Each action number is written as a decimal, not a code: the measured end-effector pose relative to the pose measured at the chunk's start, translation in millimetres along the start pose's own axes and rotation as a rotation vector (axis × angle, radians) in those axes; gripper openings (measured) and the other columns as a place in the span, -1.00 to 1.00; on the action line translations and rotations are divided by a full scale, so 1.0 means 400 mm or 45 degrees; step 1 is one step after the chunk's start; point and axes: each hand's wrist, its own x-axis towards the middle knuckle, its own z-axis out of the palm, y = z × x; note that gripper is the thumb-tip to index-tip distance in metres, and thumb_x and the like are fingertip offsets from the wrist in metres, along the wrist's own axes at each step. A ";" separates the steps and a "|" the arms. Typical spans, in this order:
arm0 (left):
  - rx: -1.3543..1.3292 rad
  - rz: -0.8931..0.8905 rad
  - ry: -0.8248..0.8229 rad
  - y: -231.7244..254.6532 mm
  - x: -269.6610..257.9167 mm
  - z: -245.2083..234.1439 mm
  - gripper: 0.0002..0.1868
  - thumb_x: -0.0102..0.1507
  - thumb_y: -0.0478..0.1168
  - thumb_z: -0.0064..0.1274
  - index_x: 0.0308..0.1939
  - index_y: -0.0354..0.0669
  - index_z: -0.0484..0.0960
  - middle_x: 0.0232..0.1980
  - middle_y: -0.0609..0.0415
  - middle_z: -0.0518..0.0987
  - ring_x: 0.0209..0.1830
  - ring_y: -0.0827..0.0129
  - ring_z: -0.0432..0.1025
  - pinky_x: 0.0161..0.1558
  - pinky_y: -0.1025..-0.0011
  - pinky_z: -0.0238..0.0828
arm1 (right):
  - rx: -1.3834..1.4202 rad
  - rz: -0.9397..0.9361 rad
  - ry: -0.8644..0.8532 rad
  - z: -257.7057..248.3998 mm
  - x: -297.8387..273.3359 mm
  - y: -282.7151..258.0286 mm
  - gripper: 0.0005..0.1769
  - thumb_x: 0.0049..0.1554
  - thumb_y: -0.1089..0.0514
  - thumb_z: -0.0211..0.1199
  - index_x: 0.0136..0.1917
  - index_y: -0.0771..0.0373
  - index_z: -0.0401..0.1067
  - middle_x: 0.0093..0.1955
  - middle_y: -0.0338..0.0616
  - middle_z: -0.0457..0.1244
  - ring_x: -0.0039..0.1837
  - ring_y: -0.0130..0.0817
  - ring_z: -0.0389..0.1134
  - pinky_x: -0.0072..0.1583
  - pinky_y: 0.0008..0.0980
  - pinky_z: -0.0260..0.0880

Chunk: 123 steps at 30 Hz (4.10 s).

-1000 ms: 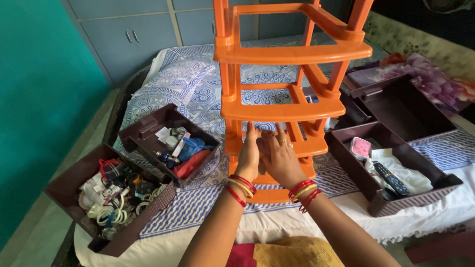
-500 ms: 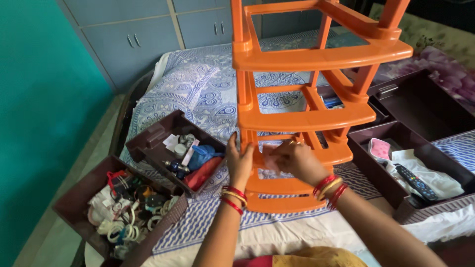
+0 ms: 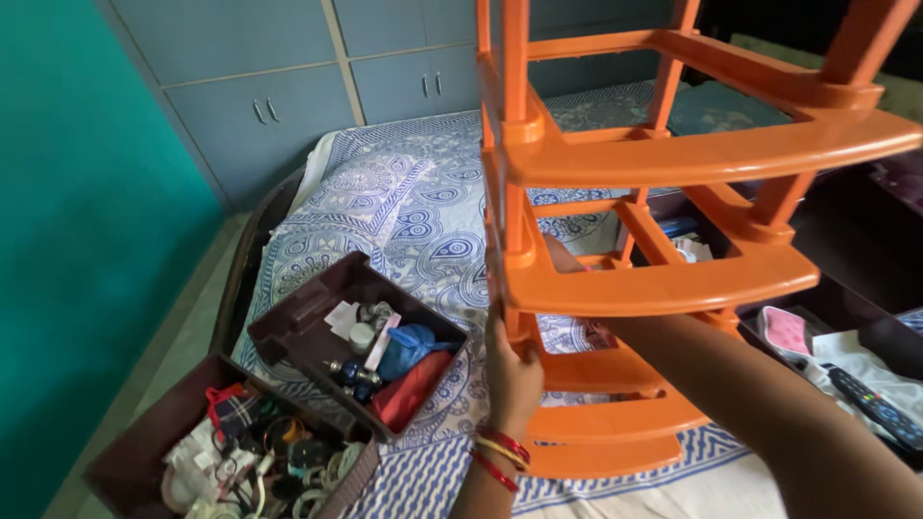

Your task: The person wipes an orange plastic multi-tiered rack with a pink cloth, cleaning each shelf and side. The person then picks up a brown plastic drawer, wipes its interior and exterior, and places it back on the bed.

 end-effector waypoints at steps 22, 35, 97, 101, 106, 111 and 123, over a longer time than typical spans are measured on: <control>0.137 0.090 0.113 -0.042 0.018 -0.004 -0.40 0.47 -0.13 -0.12 0.49 -0.47 0.17 0.52 -0.47 0.22 0.52 -0.28 0.12 0.45 0.05 0.00 | 0.325 -0.227 0.366 -0.119 -0.118 -0.087 -0.81 0.08 0.09 0.25 -0.07 0.19 0.51 -0.25 -0.10 0.41 -0.21 -0.15 0.48 -0.17 -0.20 0.46; -0.052 -0.176 -0.067 -0.120 0.079 -0.022 -0.70 0.38 -0.18 0.01 0.10 -0.31 0.48 -0.02 -0.13 0.58 -0.10 0.15 0.52 -0.01 0.24 0.44 | 0.997 -0.248 0.005 -0.387 -0.450 -0.105 -0.67 0.02 0.29 0.18 0.06 0.14 0.56 -0.10 -0.10 0.41 -0.09 -0.15 0.48 -0.07 -0.25 0.48; -0.046 -0.178 0.117 -0.074 0.063 0.001 -0.67 0.33 -0.26 0.09 0.14 -0.34 0.53 0.08 -0.19 0.56 0.03 0.05 0.49 0.07 0.23 0.40 | 0.622 0.779 0.670 -0.264 -0.608 -0.046 -0.58 0.04 0.36 0.12 0.15 0.09 0.51 0.11 -0.06 0.38 0.09 0.01 0.40 0.04 -0.11 0.44; -0.152 -0.261 0.113 -0.067 0.073 0.029 -0.70 0.33 -0.27 0.09 0.11 -0.32 0.56 -0.01 -0.12 0.60 -0.07 0.16 0.54 0.01 0.27 0.45 | 1.321 0.949 0.523 -0.280 -0.571 -0.156 -0.68 0.18 0.27 0.08 0.11 -0.01 0.53 -0.06 -0.36 0.44 -0.09 -0.18 0.53 -0.05 -0.25 0.54; -0.410 -0.316 0.125 -0.046 0.073 0.087 -0.71 0.30 -0.33 0.08 0.09 -0.36 0.58 -0.01 -0.12 0.64 -0.07 0.15 0.53 0.03 0.27 0.45 | 0.509 0.555 0.813 -0.268 -0.475 -0.285 -0.51 -0.07 0.44 0.11 0.10 0.12 0.51 0.03 -0.09 0.39 0.13 -0.03 0.37 0.28 0.06 0.21; -0.117 -0.150 0.219 -0.053 0.054 0.090 -0.65 0.29 -0.31 0.11 0.13 -0.37 0.51 0.11 -0.17 0.47 0.02 0.11 0.48 0.07 0.26 0.43 | 0.606 0.282 0.831 -0.243 -0.539 -0.223 -0.52 -0.06 0.45 0.12 0.13 0.20 0.48 0.19 -0.06 0.35 0.26 -0.01 0.33 0.26 -0.11 0.33; 0.112 -0.017 0.123 -0.047 0.061 0.033 -0.56 0.42 -0.05 -0.08 0.21 -0.35 0.47 0.19 -0.33 0.53 0.18 -0.11 0.43 0.21 0.11 0.34 | 0.484 0.713 0.799 -0.206 -0.670 -0.002 -0.64 0.06 0.41 0.14 0.13 0.26 0.46 0.22 0.02 0.31 0.29 0.09 0.29 0.20 -0.07 0.34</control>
